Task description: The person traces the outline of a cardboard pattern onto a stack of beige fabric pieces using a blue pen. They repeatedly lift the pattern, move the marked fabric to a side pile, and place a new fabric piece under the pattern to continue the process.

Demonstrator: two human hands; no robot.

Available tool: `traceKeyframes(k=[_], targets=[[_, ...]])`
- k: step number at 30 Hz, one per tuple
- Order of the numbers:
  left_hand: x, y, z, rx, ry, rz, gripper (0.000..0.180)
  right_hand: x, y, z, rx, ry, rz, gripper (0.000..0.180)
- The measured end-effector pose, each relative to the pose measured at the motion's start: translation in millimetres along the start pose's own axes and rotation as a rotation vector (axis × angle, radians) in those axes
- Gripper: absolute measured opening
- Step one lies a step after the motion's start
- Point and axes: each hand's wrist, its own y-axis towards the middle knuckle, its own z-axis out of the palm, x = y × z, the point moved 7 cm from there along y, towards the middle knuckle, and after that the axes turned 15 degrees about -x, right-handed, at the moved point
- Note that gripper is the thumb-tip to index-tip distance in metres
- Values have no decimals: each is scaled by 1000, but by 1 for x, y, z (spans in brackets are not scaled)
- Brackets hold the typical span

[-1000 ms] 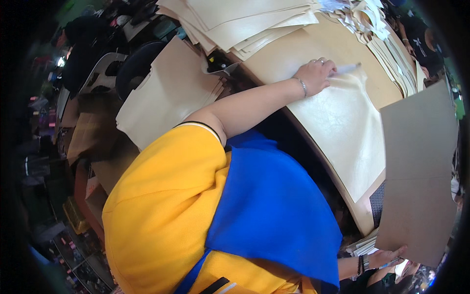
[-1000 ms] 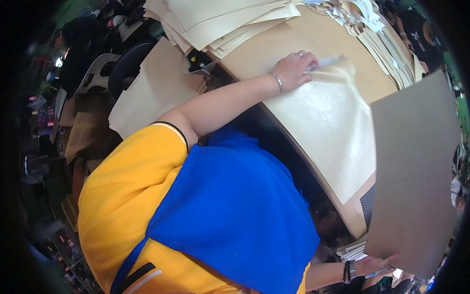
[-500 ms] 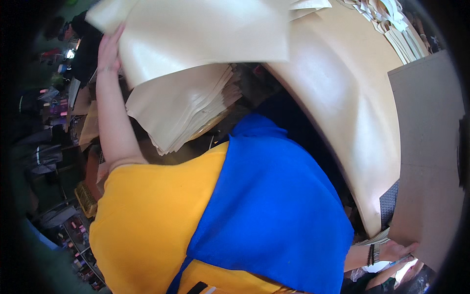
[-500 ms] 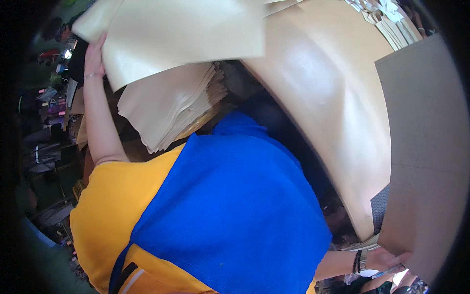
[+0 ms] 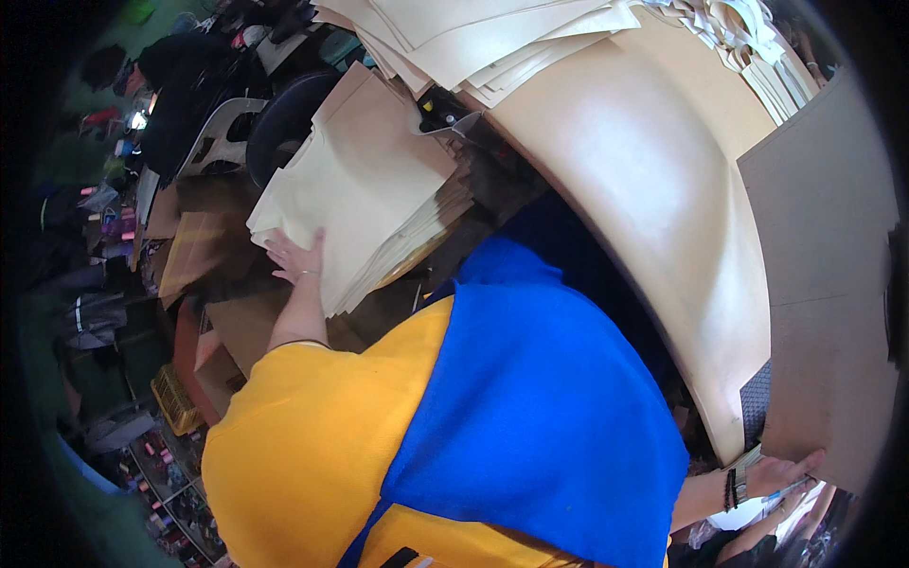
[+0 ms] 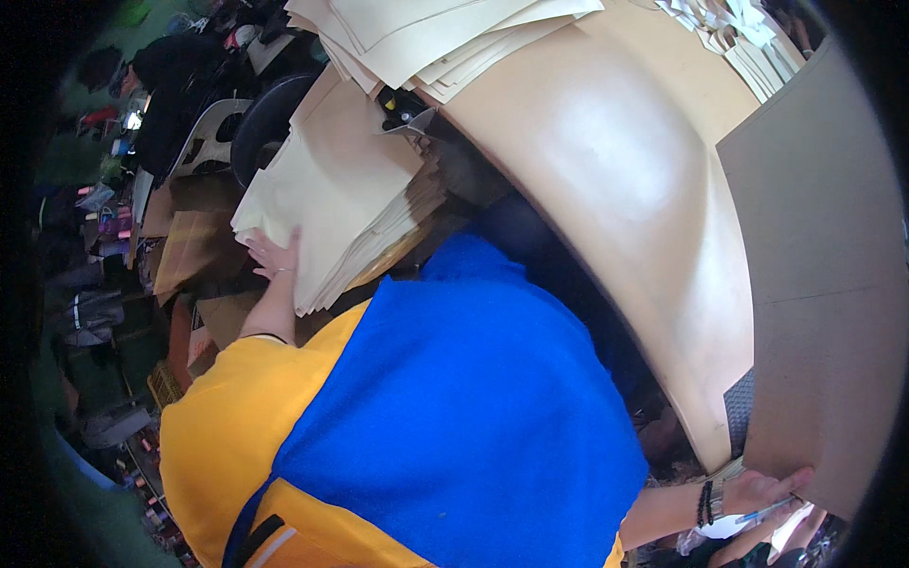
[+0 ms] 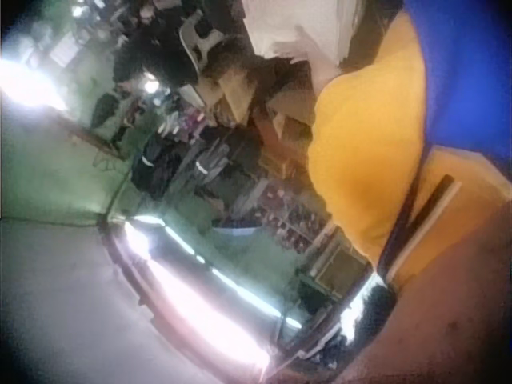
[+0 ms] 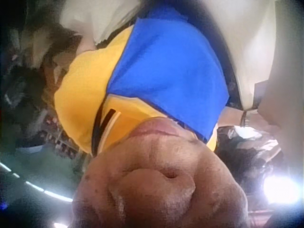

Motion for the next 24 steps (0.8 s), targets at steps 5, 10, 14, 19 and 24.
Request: traceKeyframes(k=[5,10,14,19,24], targets=[[-44,-28,11,-20,67,227,110,8,3,-5,-18,-37,-11,46],[-87,-25,1,-40,75,574,94,7,3,-11,-15,-61,-26,45],[-85,-31,9,258,182,408,92,6,5,-14,-6,-90,-43,44],[-71,-26,12,338,184,146,95,3,3,-24,-2,-137,-75,43],[-74,-19,25,331,158,188,97,-3,-1,-33,45,-366,-333,42]])
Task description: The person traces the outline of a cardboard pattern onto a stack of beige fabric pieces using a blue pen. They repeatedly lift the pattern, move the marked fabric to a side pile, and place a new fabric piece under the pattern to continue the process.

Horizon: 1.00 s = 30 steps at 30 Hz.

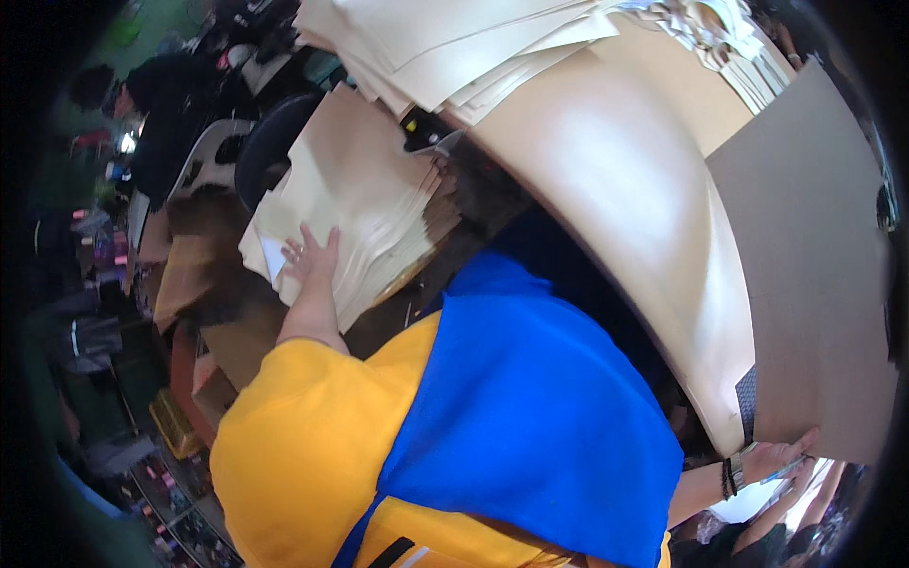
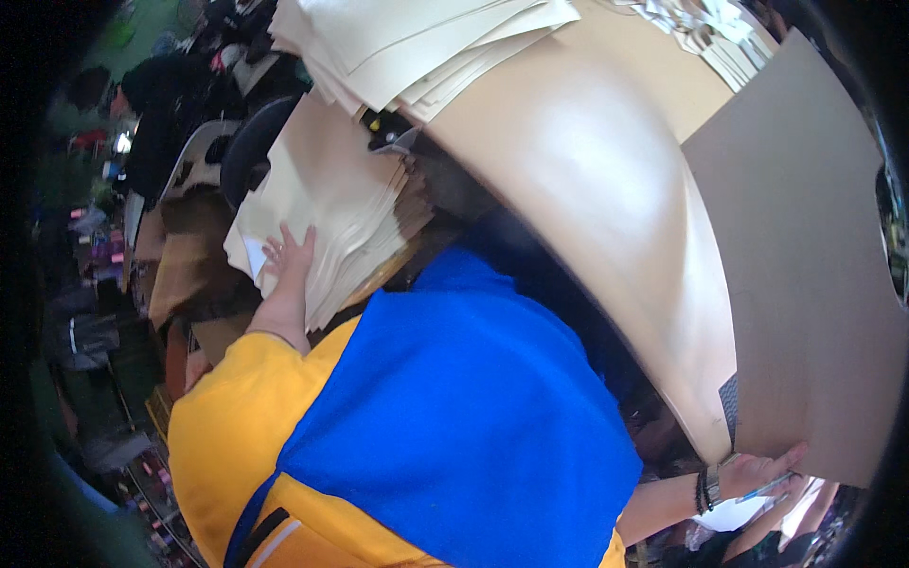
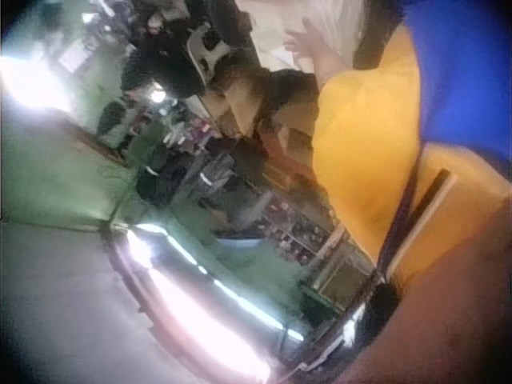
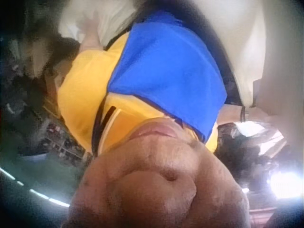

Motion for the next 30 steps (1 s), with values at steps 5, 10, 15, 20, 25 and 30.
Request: traceKeyframes(k=[5,10,15,20,25,30], targets=[[14,32,-21,-289,-401,-607,105,16,-21,14,58,-609,-645,44],[-93,99,-112,-504,-1634,-283,88,9,-2,6,-15,-255,-250,47],[-247,46,-311,-682,-1193,1009,59,27,-6,4,-7,-365,-617,43],[-339,50,-302,-462,-578,1035,66,42,-13,3,-41,-305,-519,35],[-352,82,-286,-442,-597,1005,57,38,-21,-7,-86,-462,-455,36],[-369,69,-314,-119,-707,886,47,-28,-22,-23,-120,-263,-167,46]])
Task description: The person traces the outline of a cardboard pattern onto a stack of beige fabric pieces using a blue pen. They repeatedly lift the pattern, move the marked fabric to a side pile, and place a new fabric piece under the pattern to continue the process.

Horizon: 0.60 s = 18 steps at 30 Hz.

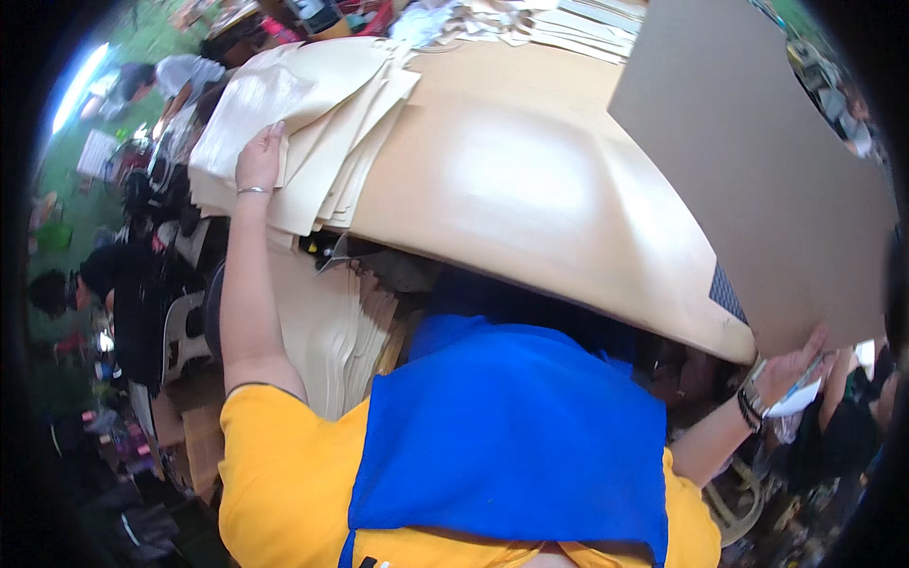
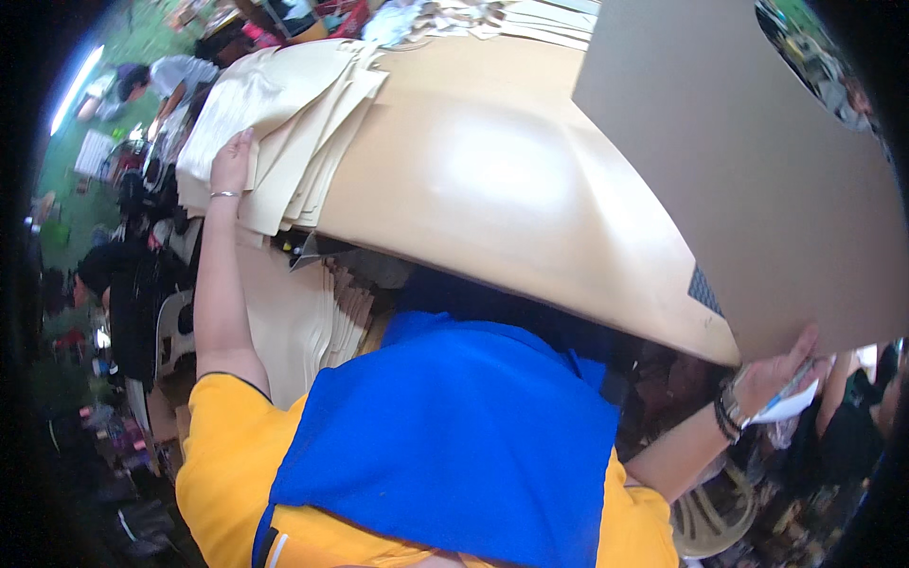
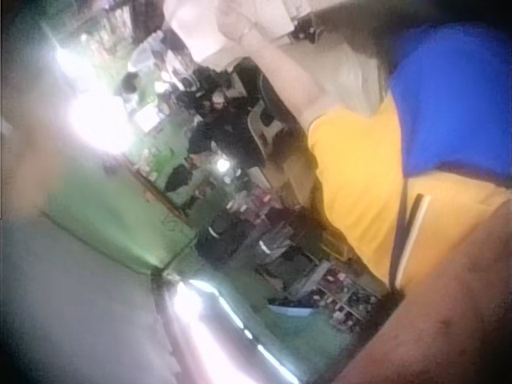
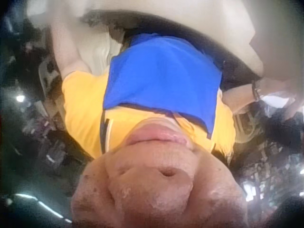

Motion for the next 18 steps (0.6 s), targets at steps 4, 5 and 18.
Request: traceKeyframes(k=[4,5,18], targets=[[-135,-89,36,409,-595,293,46,55,14,-1,-206,272,325,33],[-171,-125,43,549,-689,378,48,64,15,1,-309,543,581,29],[-271,-227,160,370,18,1122,90,37,15,10,-157,685,721,38]])
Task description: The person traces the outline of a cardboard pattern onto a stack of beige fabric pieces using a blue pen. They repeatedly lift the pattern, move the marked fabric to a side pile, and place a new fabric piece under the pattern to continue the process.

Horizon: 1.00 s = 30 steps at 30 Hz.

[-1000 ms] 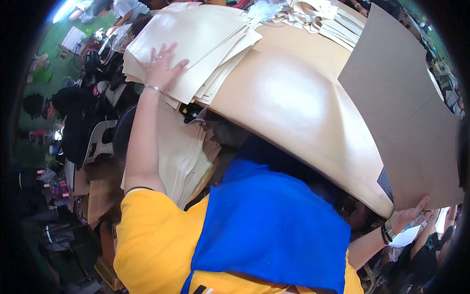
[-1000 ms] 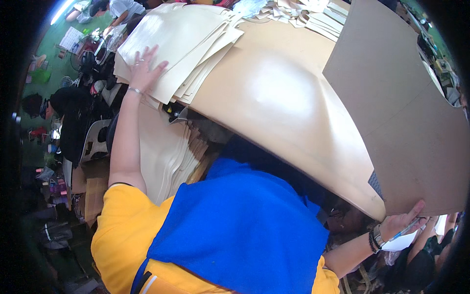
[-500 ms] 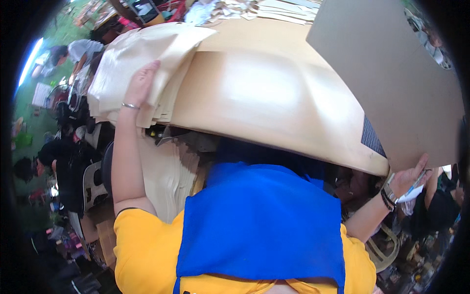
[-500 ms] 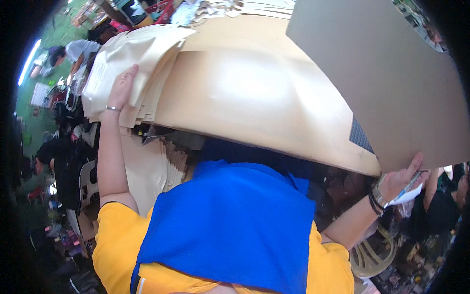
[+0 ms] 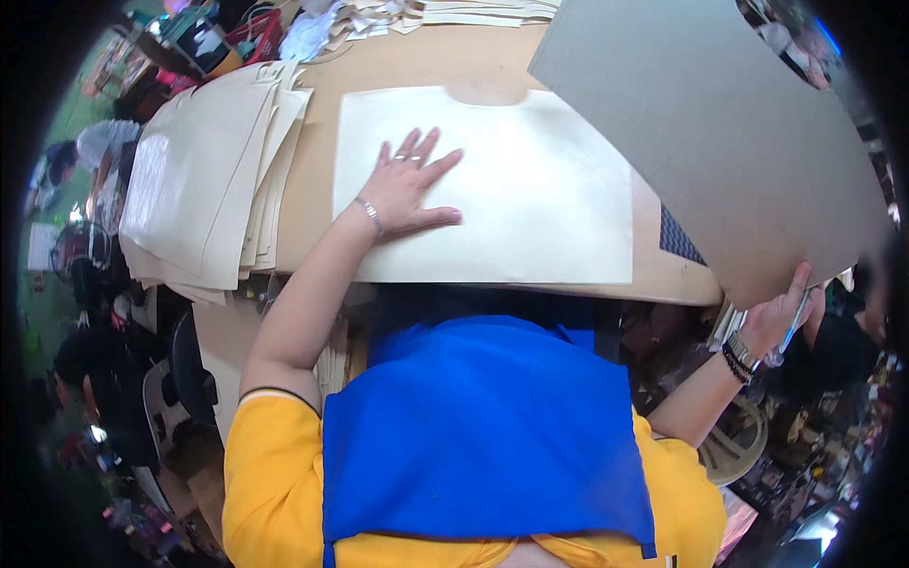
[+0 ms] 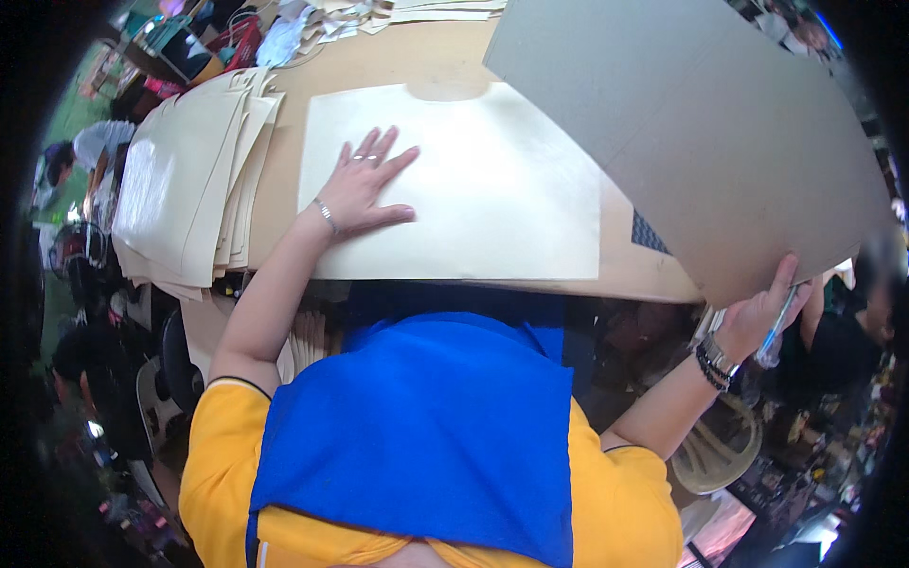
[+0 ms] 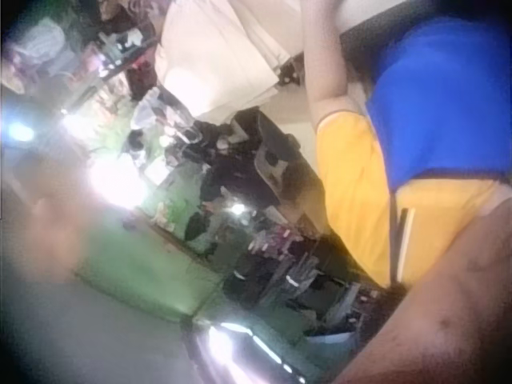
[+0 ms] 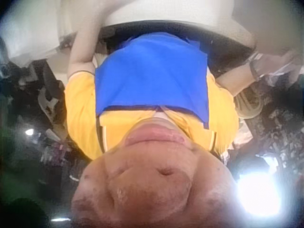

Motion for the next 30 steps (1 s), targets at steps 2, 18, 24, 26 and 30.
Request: traceKeyframes(k=[2,18,24,26,30], targets=[[-7,13,6,-5,-27,24,87,-3,-3,7,39,65,98,37],[102,-51,-23,-277,-777,-932,58,-128,-114,78,616,-649,132,52],[101,-46,-31,-333,-462,-894,61,-123,-122,88,662,-962,0,63],[108,-46,-27,-346,-491,-889,60,-125,-124,89,669,-931,8,64],[116,-47,-23,-343,-482,-882,60,-128,-125,91,676,-926,51,64]])
